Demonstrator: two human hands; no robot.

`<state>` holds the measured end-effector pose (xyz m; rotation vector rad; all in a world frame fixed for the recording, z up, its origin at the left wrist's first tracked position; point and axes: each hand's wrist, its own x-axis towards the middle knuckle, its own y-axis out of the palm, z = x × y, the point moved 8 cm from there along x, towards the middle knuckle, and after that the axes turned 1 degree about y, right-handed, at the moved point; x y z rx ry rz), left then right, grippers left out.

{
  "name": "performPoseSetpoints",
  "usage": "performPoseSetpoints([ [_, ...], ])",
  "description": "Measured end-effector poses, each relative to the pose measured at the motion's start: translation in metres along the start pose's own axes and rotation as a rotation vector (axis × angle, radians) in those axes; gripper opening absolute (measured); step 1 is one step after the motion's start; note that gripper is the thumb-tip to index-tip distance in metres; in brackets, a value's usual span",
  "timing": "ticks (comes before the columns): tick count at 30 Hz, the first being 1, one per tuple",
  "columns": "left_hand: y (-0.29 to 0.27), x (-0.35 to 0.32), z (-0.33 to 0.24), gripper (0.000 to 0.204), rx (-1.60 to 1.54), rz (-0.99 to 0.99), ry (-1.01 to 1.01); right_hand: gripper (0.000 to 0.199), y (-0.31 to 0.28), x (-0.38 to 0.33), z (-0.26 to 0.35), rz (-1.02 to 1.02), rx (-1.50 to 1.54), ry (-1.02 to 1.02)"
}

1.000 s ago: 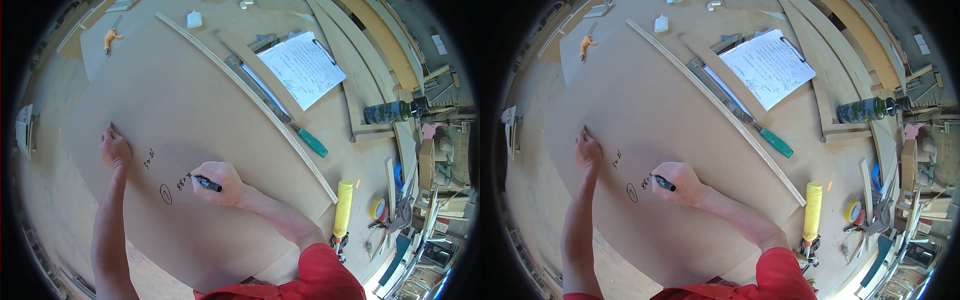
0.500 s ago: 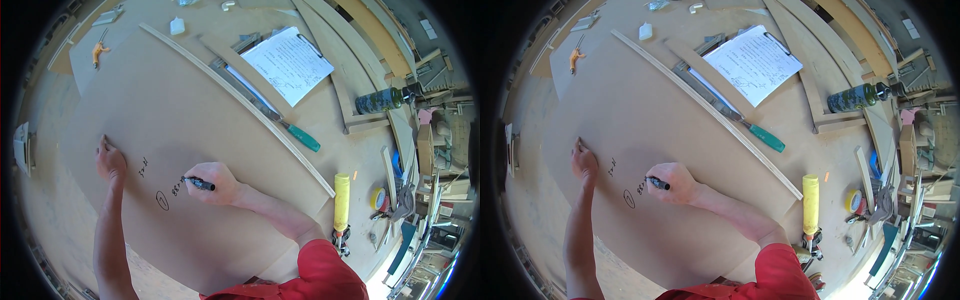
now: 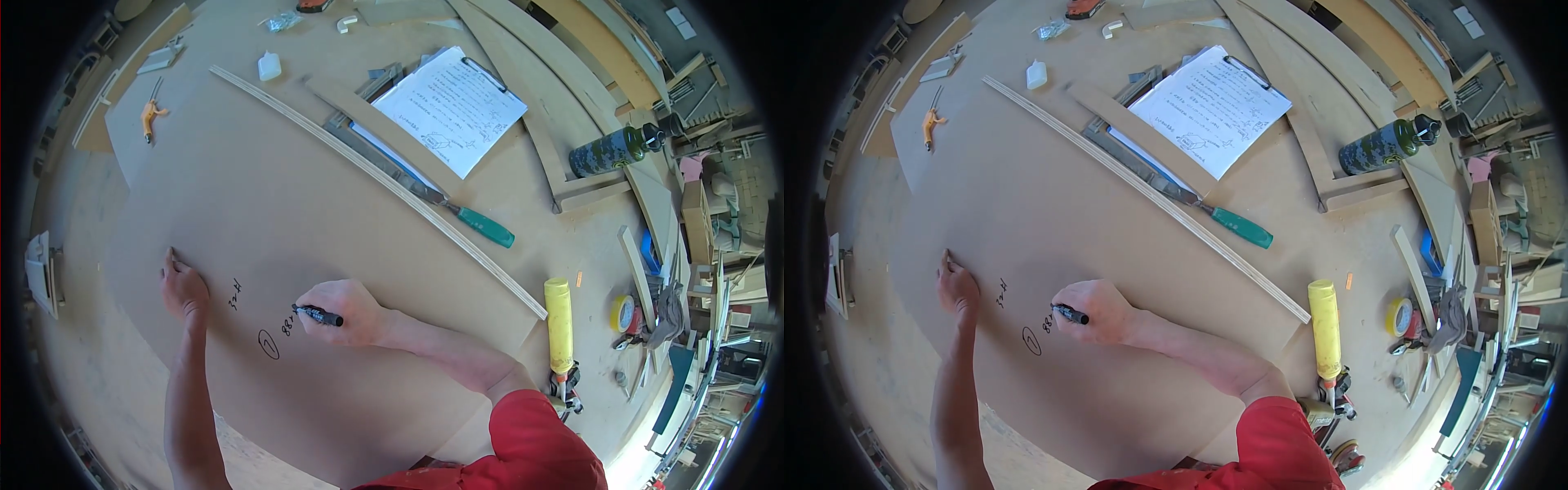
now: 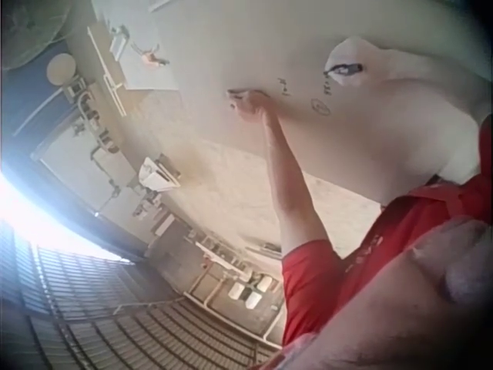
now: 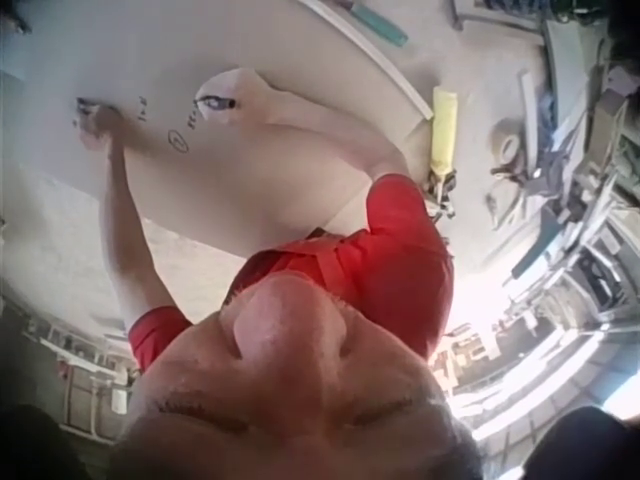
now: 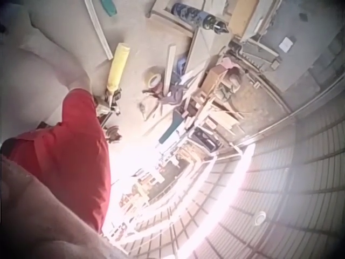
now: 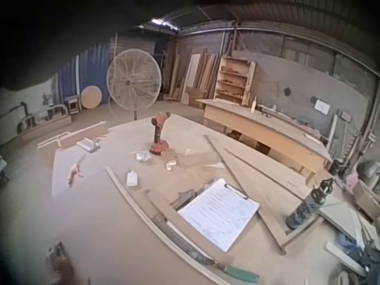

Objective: The user sands the edges of a wooden board, measures and marks it with a marker, and سپس moves it to a storage area.

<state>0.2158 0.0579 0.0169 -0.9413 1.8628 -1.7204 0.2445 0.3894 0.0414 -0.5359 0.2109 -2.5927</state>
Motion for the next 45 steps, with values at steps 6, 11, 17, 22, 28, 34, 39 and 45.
performPoseSetpoints([
  [6,0.027,0.024,0.071,0.043,-0.540,-0.161,0.234,0.010,0.014,0.004,0.009,-0.006,-0.014,-0.075],
  [11,0.002,0.001,-0.011,0.039,0.022,0.000,0.013,0.006,-0.006,0.004,-0.002,0.009,-0.041,0.023],
  [17,-0.002,0.001,0.004,0.037,-0.062,-0.024,-0.022,0.006,0.001,0.008,-0.002,-0.043,-0.018,0.037],
  [22,-0.004,-0.001,0.003,0.037,-0.072,-0.024,-0.039,0.005,-0.002,0.007,-0.003,-0.080,-0.039,0.058],
  [28,0.001,-0.001,-0.004,0.037,-0.081,-0.023,-0.011,0.005,-0.007,0.006,-0.007,0.000,0.005,0.134],
  [34,0.023,0.029,0.068,0.038,-0.389,-0.246,0.322,0.004,-0.004,0.014,0.002,-0.064,-0.048,-0.016],
  [39,0.006,0.002,0.006,0.041,-0.025,-0.029,-0.003,0.005,-0.020,0.009,-0.010,-0.070,-0.052,0.037],
  [45,-0.002,0.002,0.000,0.041,0.000,-0.020,0.007,0.004,-0.022,0.010,-0.007,-0.074,-0.035,0.030],
])
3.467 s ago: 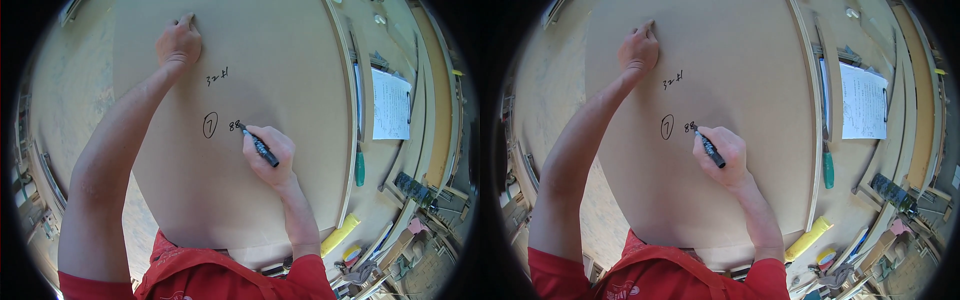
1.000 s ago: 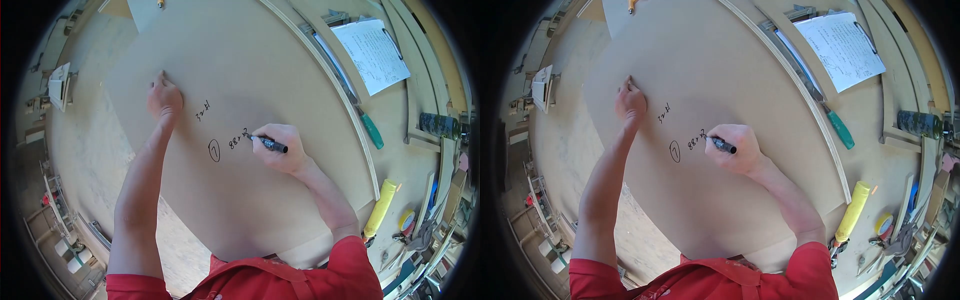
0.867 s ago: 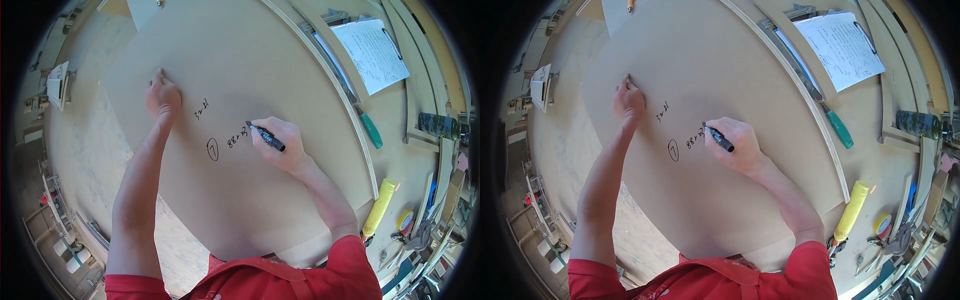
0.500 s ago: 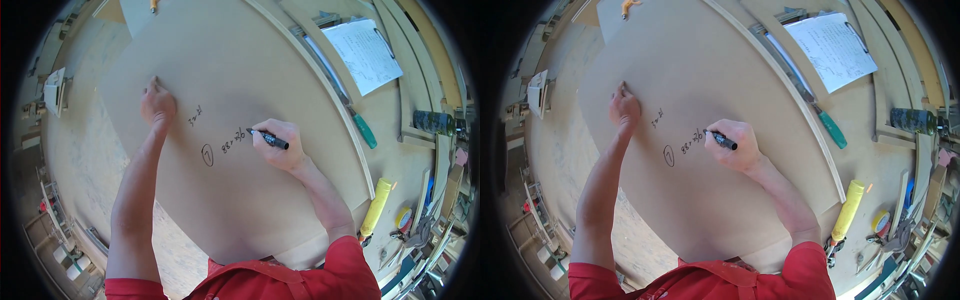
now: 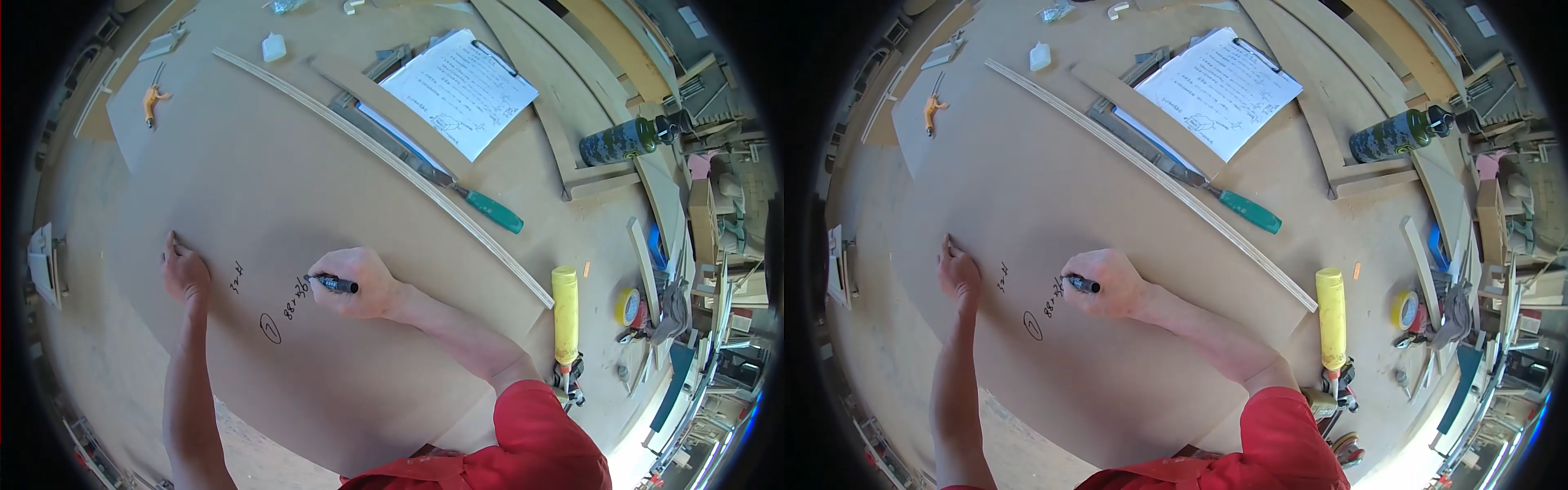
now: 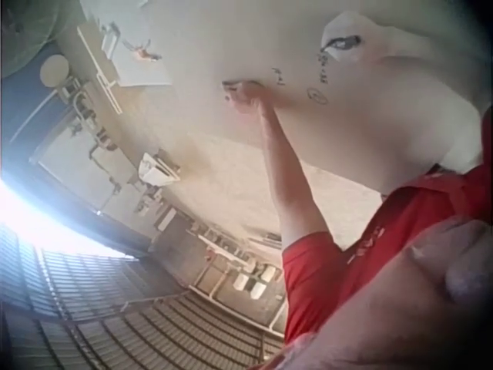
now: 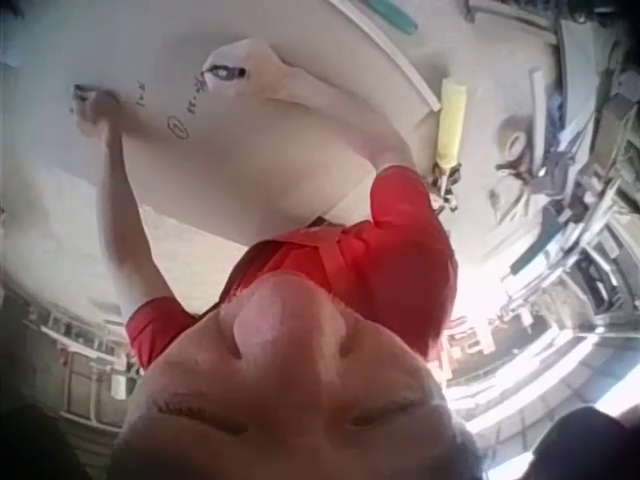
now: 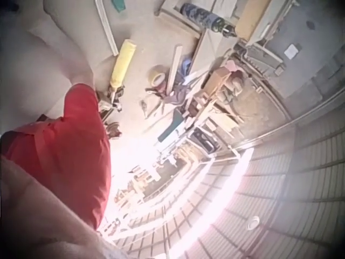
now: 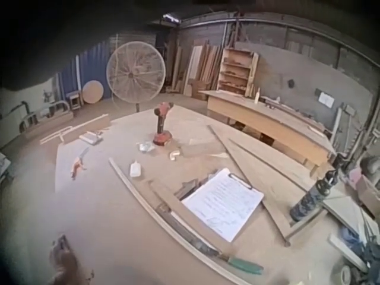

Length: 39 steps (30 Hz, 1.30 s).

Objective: The user sands the edges of a wooden board, measures and marks it with a marker, and سپس moves it to a storage area.

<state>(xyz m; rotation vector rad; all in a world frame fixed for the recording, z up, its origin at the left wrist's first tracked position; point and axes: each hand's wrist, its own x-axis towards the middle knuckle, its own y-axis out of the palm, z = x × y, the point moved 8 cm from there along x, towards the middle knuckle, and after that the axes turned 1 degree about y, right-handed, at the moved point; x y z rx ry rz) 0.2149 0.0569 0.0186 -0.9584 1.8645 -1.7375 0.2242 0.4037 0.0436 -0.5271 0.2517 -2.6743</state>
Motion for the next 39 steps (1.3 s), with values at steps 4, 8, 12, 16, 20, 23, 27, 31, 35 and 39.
performPoseSetpoints([
  [4,0.000,0.000,0.002,0.041,0.006,-0.001,-0.015,0.005,0.004,-0.001,0.001,-0.003,0.019,-0.033],
  [8,-0.001,-0.002,-0.002,0.041,0.001,0.002,-0.019,0.006,0.004,-0.002,0.001,0.009,-0.044,-0.037],
  [12,-0.002,-0.004,-0.002,0.041,-0.003,0.016,-0.038,0.007,0.000,-0.002,0.001,-0.015,-0.030,-0.009],
  [16,0.022,0.014,0.035,0.040,-0.092,-0.060,0.056,0.007,0.011,0.000,0.002,0.024,0.001,-0.031],
  [20,0.023,0.003,0.014,0.039,-0.117,-0.026,0.103,0.007,-0.003,0.000,-0.004,-0.044,0.012,0.005],
  [23,0.007,-0.003,-0.005,0.038,-0.107,-0.047,0.023,0.008,-0.002,0.003,0.002,-0.020,0.010,-0.010],
  [27,0.004,0.001,0.003,0.038,-0.078,-0.045,-0.009,0.008,0.008,0.003,-0.001,0.079,-0.018,0.037],
  [31,0.004,0.002,0.008,0.038,-0.077,-0.030,-0.033,0.008,0.014,0.003,0.005,0.070,-0.070,-0.060],
  [35,0.004,0.001,0.007,0.038,-0.073,-0.016,-0.036,0.007,0.007,0.004,-0.002,-0.005,-0.059,0.039],
  [39,0.003,0.000,0.005,0.037,-0.081,-0.023,-0.035,0.006,0.007,0.004,0.006,-0.003,-0.100,-0.091],
])
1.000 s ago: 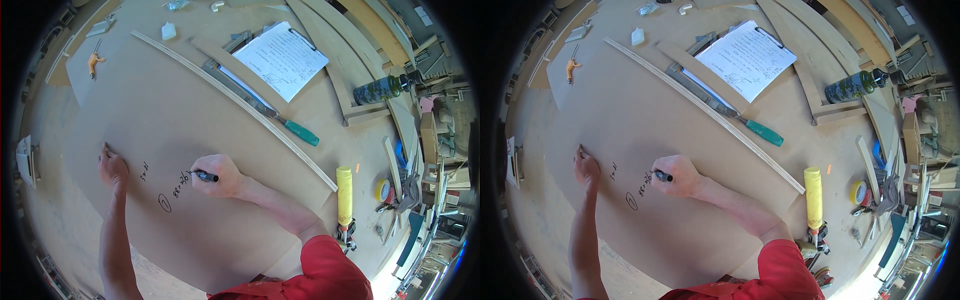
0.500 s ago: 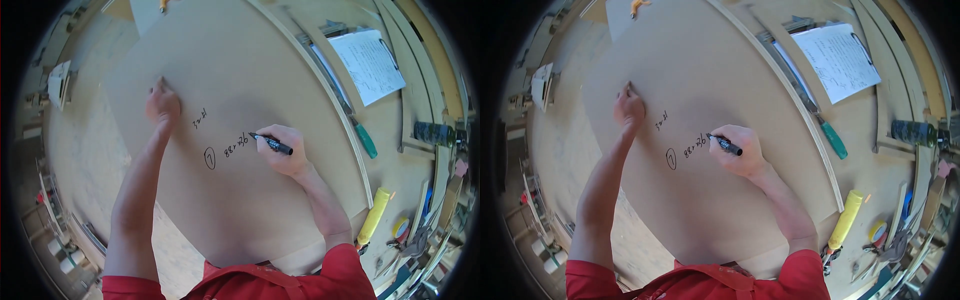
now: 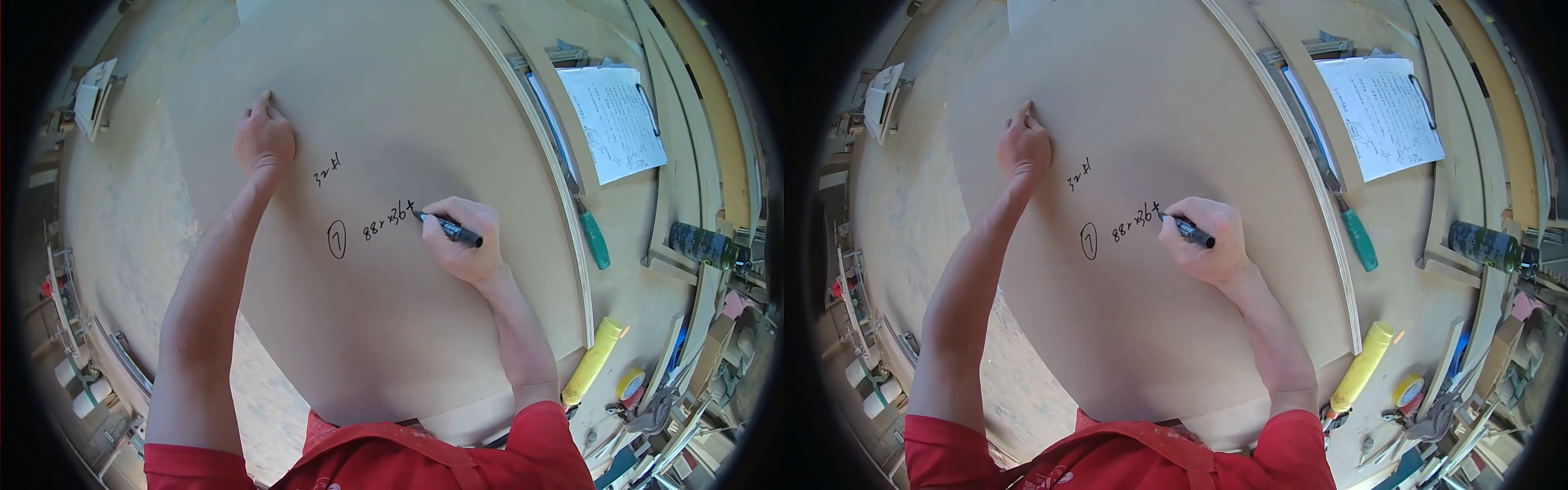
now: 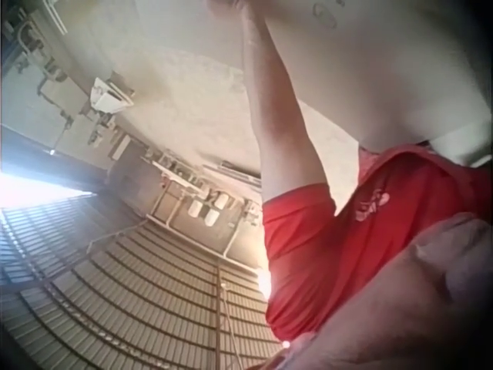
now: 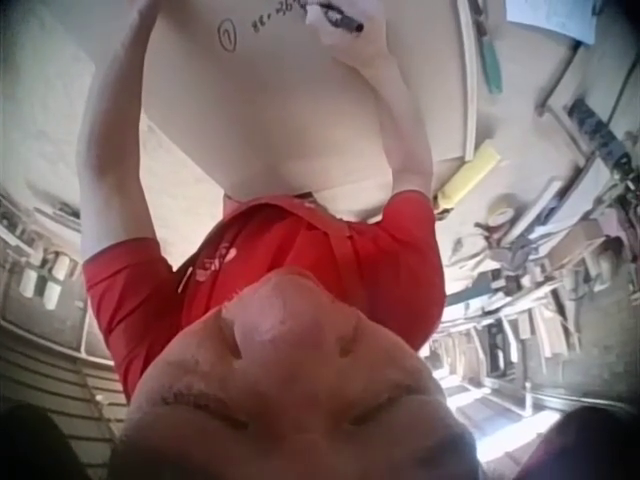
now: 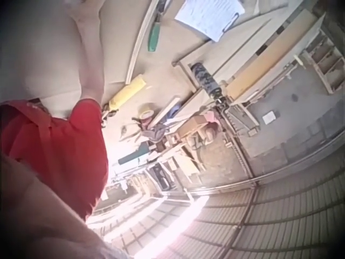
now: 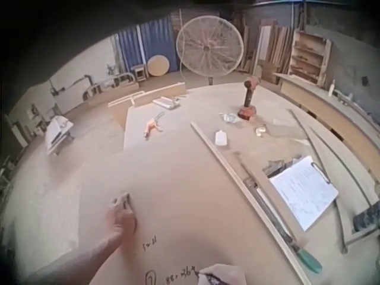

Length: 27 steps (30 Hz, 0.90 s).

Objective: The user sands the edges of a wooden board, measures and marks it with a marker, and سپس moves it to a storage area.

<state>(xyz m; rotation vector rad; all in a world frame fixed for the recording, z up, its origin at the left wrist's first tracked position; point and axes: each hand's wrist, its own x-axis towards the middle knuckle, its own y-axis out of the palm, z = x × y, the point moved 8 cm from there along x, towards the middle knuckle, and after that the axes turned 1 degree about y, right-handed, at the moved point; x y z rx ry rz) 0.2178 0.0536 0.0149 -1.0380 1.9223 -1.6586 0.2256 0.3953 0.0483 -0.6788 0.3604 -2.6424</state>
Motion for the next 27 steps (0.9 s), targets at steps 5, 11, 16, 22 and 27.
performPoseSetpoints([
  [5,0.000,-0.001,0.000,0.037,0.007,0.005,-0.002,0.005,-0.009,0.000,-0.012,0.040,0.059,0.222],
  [11,0.000,0.001,0.000,0.037,0.018,-0.002,-0.002,0.007,-0.010,0.005,-0.006,-0.023,0.018,0.076],
  [16,0.000,0.001,0.001,0.037,0.018,-0.013,-0.003,0.007,-0.008,0.002,-0.012,0.045,0.044,0.109],
  [22,-0.002,0.000,-0.001,0.036,0.003,-0.043,0.034,0.006,-0.010,0.004,-0.006,-0.003,0.017,0.035],
  [27,-0.002,-0.001,-0.002,0.038,0.021,0.004,0.003,0.005,-0.014,0.004,-0.006,-0.056,-0.006,0.050],
])
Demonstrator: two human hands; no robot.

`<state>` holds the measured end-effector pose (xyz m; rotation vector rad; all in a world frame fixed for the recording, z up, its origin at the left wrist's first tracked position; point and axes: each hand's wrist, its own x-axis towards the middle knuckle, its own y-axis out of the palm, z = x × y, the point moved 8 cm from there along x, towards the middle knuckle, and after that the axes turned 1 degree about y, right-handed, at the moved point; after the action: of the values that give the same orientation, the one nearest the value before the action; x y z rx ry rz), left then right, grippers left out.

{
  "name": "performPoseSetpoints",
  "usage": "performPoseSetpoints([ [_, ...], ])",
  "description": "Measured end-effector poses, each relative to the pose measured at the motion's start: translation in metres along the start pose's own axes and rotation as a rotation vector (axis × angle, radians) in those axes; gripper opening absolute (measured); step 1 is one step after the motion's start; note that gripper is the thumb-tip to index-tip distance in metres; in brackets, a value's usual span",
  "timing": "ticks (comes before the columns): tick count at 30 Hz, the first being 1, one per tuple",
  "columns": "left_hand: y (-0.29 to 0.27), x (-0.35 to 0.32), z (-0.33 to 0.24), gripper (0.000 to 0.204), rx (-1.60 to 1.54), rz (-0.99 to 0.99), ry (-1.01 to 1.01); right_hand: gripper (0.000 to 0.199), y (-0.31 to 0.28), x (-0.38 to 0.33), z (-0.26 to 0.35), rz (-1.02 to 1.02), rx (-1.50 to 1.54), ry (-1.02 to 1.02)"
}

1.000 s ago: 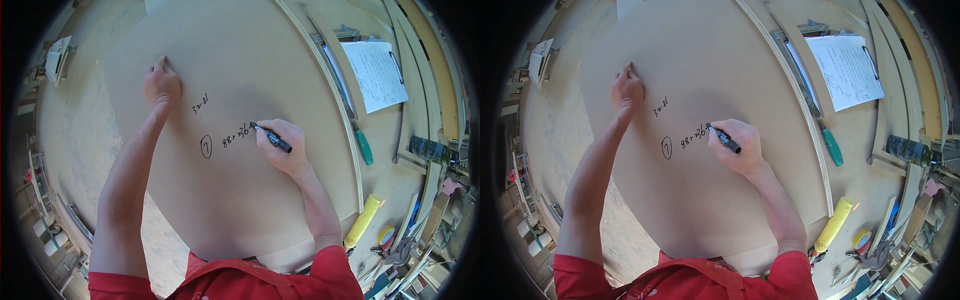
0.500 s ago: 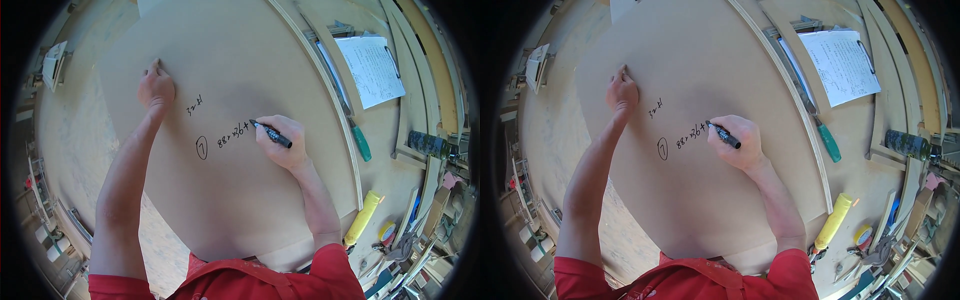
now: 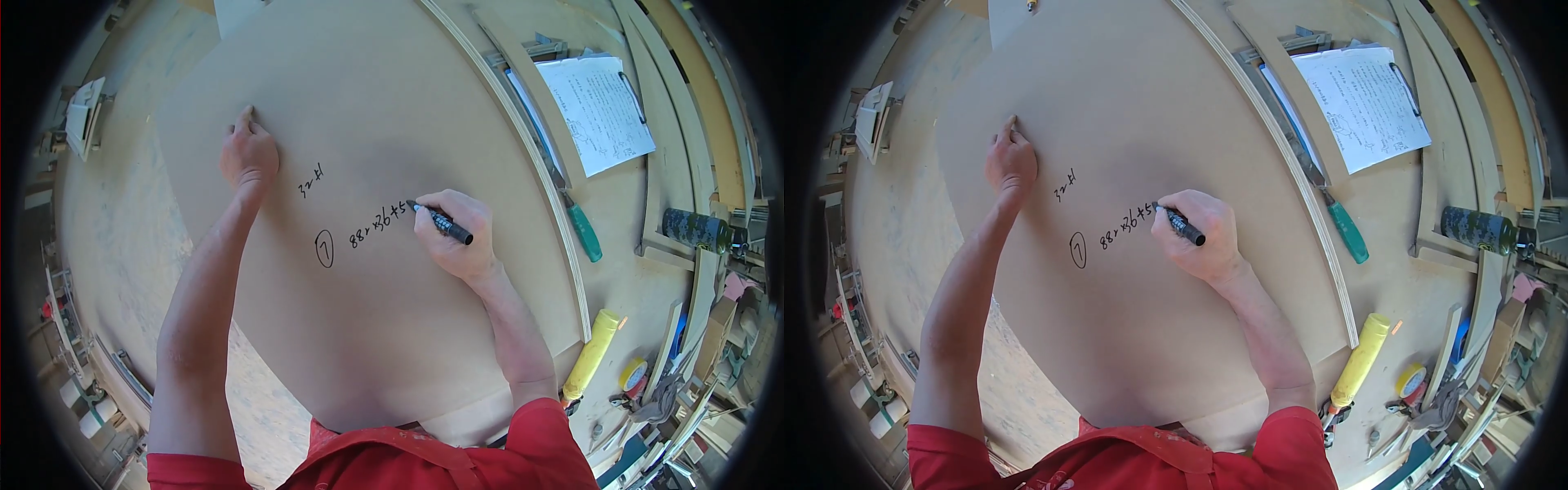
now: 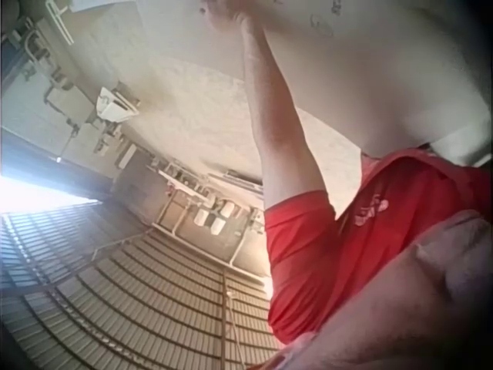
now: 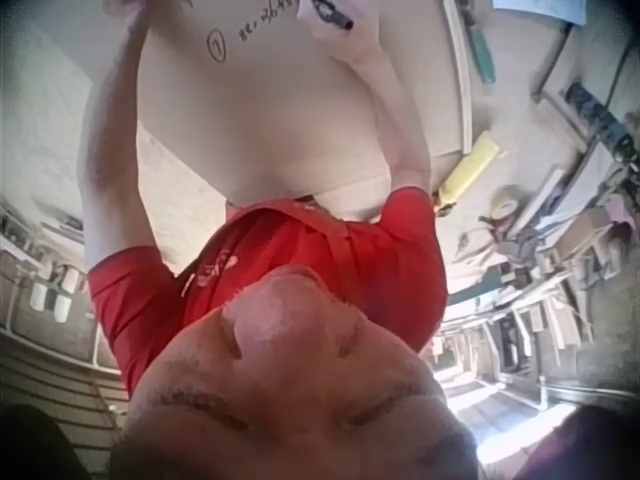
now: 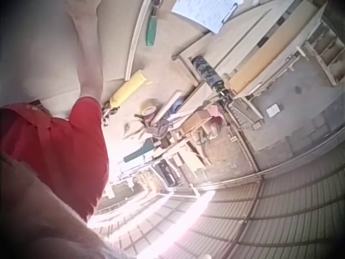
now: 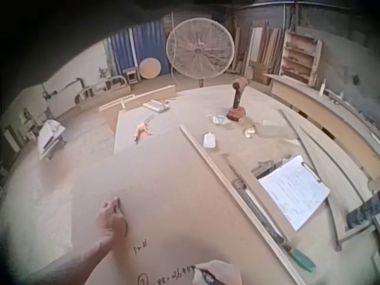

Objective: The user sands the edges of a wooden board, measures and marks it with a marker, and سپس moves it to a storage area.

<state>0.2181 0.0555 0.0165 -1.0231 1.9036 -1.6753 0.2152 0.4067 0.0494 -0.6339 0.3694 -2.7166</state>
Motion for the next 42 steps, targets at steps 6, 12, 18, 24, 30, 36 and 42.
performPoseSetpoints([
  [6,-0.001,0.000,0.003,0.038,0.007,0.004,-0.005,0.004,0.001,-0.001,-0.002,0.034,0.010,0.046],
  [12,0.002,0.002,-0.007,0.037,-0.038,-0.019,0.029,0.004,-0.014,0.001,-0.014,-0.013,0.018,0.158],
  [18,0.008,0.008,0.014,0.037,-0.028,-0.047,0.084,0.004,-0.005,0.000,-0.012,-0.043,0.004,0.023],
  [24,0.004,0.000,0.000,0.040,0.017,-0.007,0.032,0.004,-0.011,-0.003,-0.010,-0.026,0.003,0.046],
  [30,0.003,0.004,0.003,0.041,0.037,-0.017,0.031,0.004,-0.020,0.001,-0.018,-0.046,0.044,0.105],
  [36,-0.001,0.001,-0.002,0.042,0.070,0.033,-0.011,0.006,-0.017,0.002,-0.019,0.022,0.086,0.196],
  [42,0.001,0.001,-0.002,0.042,0.065,0.038,-0.002,0.009,-0.020,0.003,-0.014,-0.033,0.097,0.086],
])
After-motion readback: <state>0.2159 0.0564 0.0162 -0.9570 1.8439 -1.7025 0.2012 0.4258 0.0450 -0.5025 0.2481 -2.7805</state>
